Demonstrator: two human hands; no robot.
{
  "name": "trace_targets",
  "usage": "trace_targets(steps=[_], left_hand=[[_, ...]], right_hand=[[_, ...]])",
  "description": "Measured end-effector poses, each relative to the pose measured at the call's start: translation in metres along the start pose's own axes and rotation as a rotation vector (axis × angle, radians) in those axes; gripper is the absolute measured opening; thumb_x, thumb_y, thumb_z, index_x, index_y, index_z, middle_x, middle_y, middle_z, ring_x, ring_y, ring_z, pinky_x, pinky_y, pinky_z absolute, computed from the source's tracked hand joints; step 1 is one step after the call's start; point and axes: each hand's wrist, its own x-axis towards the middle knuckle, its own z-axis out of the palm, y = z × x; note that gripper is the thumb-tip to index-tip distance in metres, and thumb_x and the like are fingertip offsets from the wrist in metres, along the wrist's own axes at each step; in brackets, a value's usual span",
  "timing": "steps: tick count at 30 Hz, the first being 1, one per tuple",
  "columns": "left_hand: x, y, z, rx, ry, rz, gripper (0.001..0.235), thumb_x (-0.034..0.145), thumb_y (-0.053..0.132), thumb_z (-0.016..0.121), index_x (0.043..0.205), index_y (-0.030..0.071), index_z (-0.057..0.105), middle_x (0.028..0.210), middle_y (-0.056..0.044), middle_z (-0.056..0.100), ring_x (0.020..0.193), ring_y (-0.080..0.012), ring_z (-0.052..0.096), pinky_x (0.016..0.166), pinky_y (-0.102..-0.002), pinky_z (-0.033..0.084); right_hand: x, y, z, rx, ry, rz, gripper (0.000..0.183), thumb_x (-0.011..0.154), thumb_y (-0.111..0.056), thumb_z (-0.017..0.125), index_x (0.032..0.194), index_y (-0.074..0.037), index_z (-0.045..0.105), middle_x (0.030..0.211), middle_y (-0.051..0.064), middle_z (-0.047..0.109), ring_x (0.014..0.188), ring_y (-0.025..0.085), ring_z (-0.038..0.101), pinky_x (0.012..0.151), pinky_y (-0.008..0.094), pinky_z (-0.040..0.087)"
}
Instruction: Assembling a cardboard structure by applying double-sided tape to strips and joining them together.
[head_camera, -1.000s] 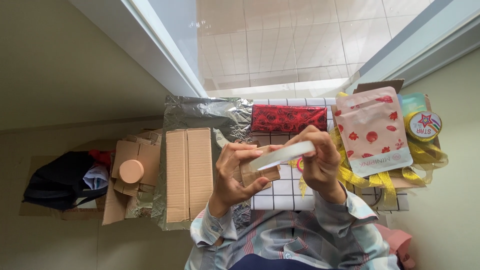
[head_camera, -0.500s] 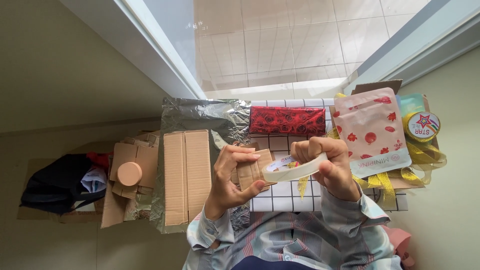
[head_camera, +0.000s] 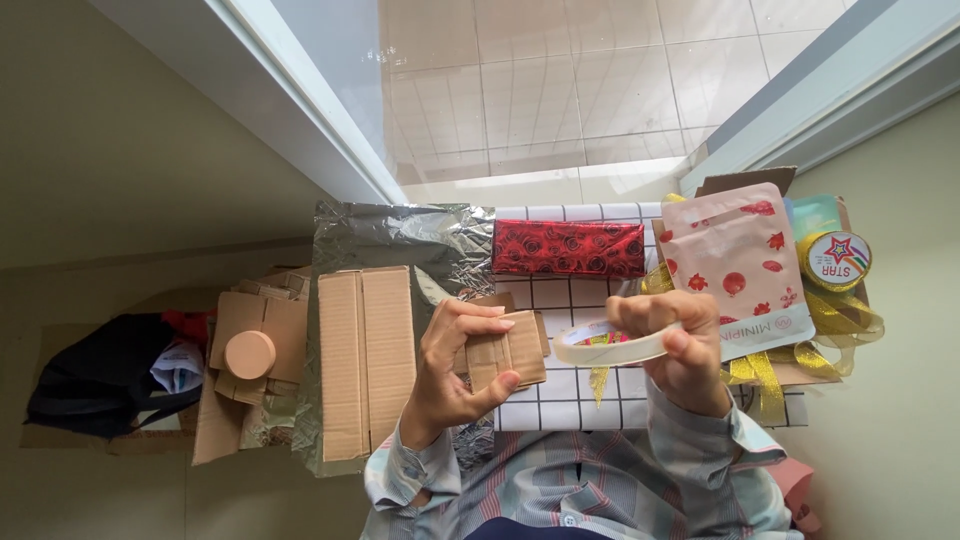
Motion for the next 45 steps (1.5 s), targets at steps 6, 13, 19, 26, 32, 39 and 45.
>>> trace_targets(steps=[6,13,19,26,32,39,45], left_hand=[[-0.001,-0.003,0.000,-0.001,-0.005,-0.010,0.042,0.064,0.039,0.075,0.093,0.009,0.069,0.094,-0.013,0.064,0.084,-0.0296,0.060,0.078,-0.039,0.046],[0.000,-0.003,0.001,-0.001,0.002,-0.021,0.042,0.064,0.039,0.075,0.093,0.009,0.069,0.094,-0.014,0.064,0.085,-0.0298,0.060,0.078,-0.040,0.046],[-0.001,-0.001,0.001,-0.007,-0.002,-0.020,0.042,0.065,0.038,0.075,0.094,0.009,0.069,0.094,-0.014,0.063,0.085,-0.0294,0.060,0.079,-0.040,0.046],[-0.002,-0.004,0.001,0.003,-0.003,-0.008,0.042,0.064,0.038,0.075,0.094,0.009,0.068,0.095,-0.013,0.063,0.086,-0.0293,0.060,0.079,-0.040,0.046],[-0.002,-0.003,0.002,0.011,-0.020,-0.013,0.043,0.065,0.040,0.074,0.095,0.010,0.067,0.096,-0.013,0.063,0.088,-0.0286,0.060,0.081,-0.039,0.046],[-0.004,-0.001,0.000,0.028,-0.037,-0.019,0.042,0.066,0.038,0.074,0.096,0.009,0.066,0.098,-0.013,0.062,0.090,-0.0295,0.060,0.082,-0.039,0.045],[-0.006,-0.004,-0.001,0.030,-0.060,-0.035,0.043,0.067,0.039,0.074,0.098,0.011,0.066,0.099,-0.013,0.061,0.091,-0.0298,0.058,0.083,-0.040,0.044]], right_hand=[[-0.006,-0.002,-0.009,-0.062,0.025,0.011,0.043,0.073,-0.029,0.059,0.046,-0.013,0.029,0.040,-0.001,0.019,0.038,0.011,0.017,0.042,0.027,0.027],[-0.004,0.004,-0.011,-0.106,0.031,0.012,0.040,0.077,-0.030,0.056,0.051,-0.014,0.031,0.045,-0.002,0.023,0.045,0.010,0.022,0.054,0.029,0.033],[-0.010,-0.002,-0.014,-0.289,-0.054,0.046,0.037,0.085,-0.030,0.051,0.057,-0.008,0.045,0.053,0.003,0.037,0.058,0.015,0.034,0.079,0.043,0.039],[0.005,-0.044,0.030,-0.941,-0.098,0.015,0.031,0.084,-0.002,0.040,0.105,0.003,0.062,0.099,0.019,0.064,0.105,0.038,0.058,0.096,0.049,0.039],[0.010,-0.032,0.062,-1.389,-0.353,-0.230,0.009,0.082,-0.013,0.064,0.091,-0.012,0.065,0.086,0.002,0.067,0.096,0.022,0.065,0.098,0.041,0.038],[0.030,-0.038,0.064,-1.279,-0.523,0.296,0.017,0.083,-0.020,0.062,0.091,-0.005,0.063,0.071,0.011,0.068,0.077,0.030,0.067,0.093,0.050,0.038],[0.041,-0.044,0.059,-1.238,-0.618,0.384,0.014,0.086,-0.028,0.059,0.081,-0.016,0.064,0.064,0.004,0.062,0.068,0.026,0.064,0.077,0.038,0.040]])
